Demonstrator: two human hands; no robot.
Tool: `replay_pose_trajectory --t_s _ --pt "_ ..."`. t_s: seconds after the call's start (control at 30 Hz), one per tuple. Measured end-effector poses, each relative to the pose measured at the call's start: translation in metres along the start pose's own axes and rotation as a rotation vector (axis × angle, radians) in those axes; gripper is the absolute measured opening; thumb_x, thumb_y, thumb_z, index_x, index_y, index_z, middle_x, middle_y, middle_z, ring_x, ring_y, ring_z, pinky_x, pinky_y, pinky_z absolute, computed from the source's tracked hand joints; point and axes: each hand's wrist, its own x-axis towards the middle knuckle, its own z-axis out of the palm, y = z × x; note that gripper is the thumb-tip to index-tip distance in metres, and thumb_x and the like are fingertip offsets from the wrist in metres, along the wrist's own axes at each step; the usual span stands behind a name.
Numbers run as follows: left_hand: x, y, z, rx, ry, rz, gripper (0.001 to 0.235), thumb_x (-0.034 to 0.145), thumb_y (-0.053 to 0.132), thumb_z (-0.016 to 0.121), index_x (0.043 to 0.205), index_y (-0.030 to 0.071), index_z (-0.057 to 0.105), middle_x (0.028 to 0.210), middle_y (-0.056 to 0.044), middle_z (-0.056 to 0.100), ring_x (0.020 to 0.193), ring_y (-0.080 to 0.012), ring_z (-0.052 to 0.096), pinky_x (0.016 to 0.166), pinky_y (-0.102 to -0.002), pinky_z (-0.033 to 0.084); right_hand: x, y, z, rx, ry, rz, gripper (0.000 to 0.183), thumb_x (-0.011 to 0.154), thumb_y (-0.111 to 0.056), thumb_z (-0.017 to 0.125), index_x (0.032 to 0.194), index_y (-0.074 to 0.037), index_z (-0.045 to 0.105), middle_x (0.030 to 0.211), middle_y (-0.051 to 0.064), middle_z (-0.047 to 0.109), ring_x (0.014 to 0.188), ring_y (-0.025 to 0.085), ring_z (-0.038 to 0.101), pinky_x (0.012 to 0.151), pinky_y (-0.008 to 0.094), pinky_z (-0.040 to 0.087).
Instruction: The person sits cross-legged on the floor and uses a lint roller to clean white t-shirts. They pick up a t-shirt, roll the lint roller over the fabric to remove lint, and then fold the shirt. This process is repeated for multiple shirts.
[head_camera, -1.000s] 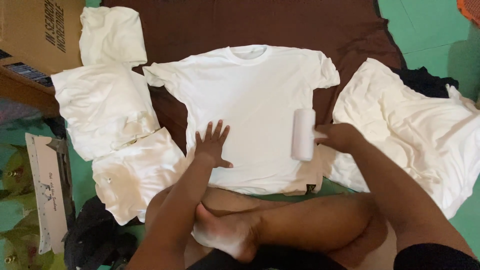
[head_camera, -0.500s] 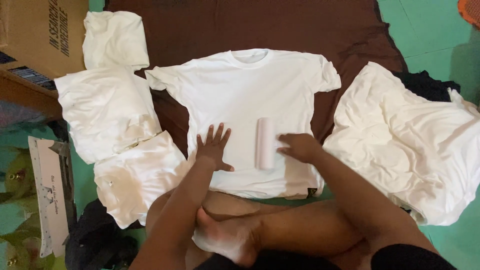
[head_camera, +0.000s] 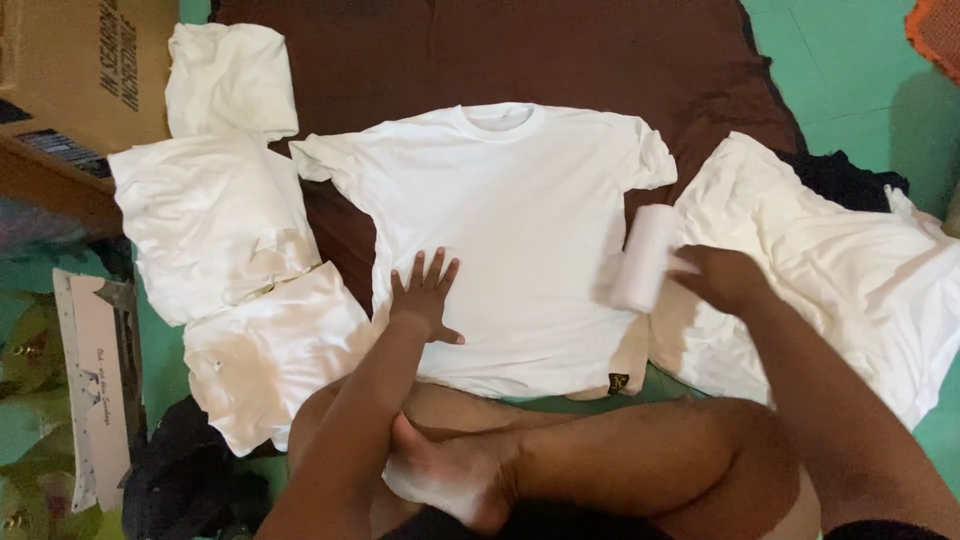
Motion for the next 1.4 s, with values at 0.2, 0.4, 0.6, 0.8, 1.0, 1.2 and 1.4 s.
replay_pose_trajectory --t_s 0.2,0.4,0.6,0.8,1.0,1.2,1.4 --pt "0.003 0.000 0.001 0.018 0.006 0.004 0.131 0.079 0.071 0.074 0.165 0.028 -0.014 0.173 -0.002 -0.021 0.159 -0.0306 -0.014 0.124 -0.066 0.000 0.007 -0.145 0.033 0.120 0.101 -0.332 0.061 0.094 -0.065 0.056 0.142 -0.028 0.062 0.139 0.003 0.068 0.128 0.029 0.063 0.110 0.042 0.049" --pt "0.006 -0.004 0.006 0.007 0.023 0.027 0.132 0.078 0.071 0.074 0.165 0.028 -0.014 0.173 -0.002 -0.020 0.159 -0.0313 -0.015 0.123 -0.067 -0.001 0.010 -0.152 0.047 -0.024 -0.031 -0.458 0.058 0.099 -0.065 0.042 0.142 -0.029 0.058 0.139 0.007 0.067 0.132 0.029 0.061 0.108 0.047 0.048" --pt "0.004 -0.003 0.004 0.000 0.027 0.027 0.131 0.079 0.069 0.075 0.166 0.027 -0.013 0.173 -0.002 -0.020 0.159 -0.0312 -0.015 0.123 -0.066 -0.001 0.010 -0.036 0.039 -0.030 -0.050 -0.196 0.061 0.097 -0.067 0.049 0.142 -0.029 0.062 0.142 0.003 0.067 0.132 0.027 0.063 0.112 0.044 0.048" --pt "0.005 -0.002 0.004 0.017 0.014 0.018 0.131 0.079 0.071 0.074 0.165 0.027 -0.015 0.173 -0.002 -0.022 0.158 -0.0313 -0.016 0.123 -0.067 -0.002 0.005 0.026 0.017 -0.257 -0.048 -0.026 0.061 0.096 -0.072 0.039 0.140 -0.036 0.061 0.137 -0.003 0.072 0.128 0.025 0.067 0.112 0.046 0.051" --pt "0.002 -0.001 -0.001 0.008 -0.015 0.021 0.131 0.080 0.069 0.075 0.165 0.027 -0.017 0.172 -0.003 -0.023 0.158 -0.0321 -0.018 0.123 -0.067 -0.003 0.049 -0.022 -0.005 -0.211 0.221 -0.100 0.056 0.102 -0.067 0.035 0.134 -0.030 0.064 0.127 0.002 0.073 0.120 0.032 0.068 0.103 0.054 0.053" --pt "-0.004 0.002 -0.010 0.022 -0.034 0.012 0.131 0.081 0.070 0.073 0.165 0.026 -0.018 0.172 -0.005 -0.024 0.158 -0.0338 -0.019 0.123 -0.067 -0.002 0.142 -0.064 -0.011 -0.204 0.373 -0.189 0.050 0.108 -0.062 0.033 0.139 -0.032 0.058 0.114 0.000 0.069 0.110 0.028 0.067 0.094 0.056 0.049" --pt "-0.010 0.002 -0.020 -0.014 -0.075 0.031 0.128 0.084 0.068 0.072 0.165 0.025 -0.018 0.172 -0.004 -0.026 0.157 -0.0327 -0.021 0.122 -0.066 -0.006 0.217 0.032 0.023 -0.283 0.362 -0.092 0.054 0.103 -0.067 0.041 0.140 -0.033 0.063 0.125 0.002 0.074 0.119 0.030 0.069 0.098 0.057 0.048"
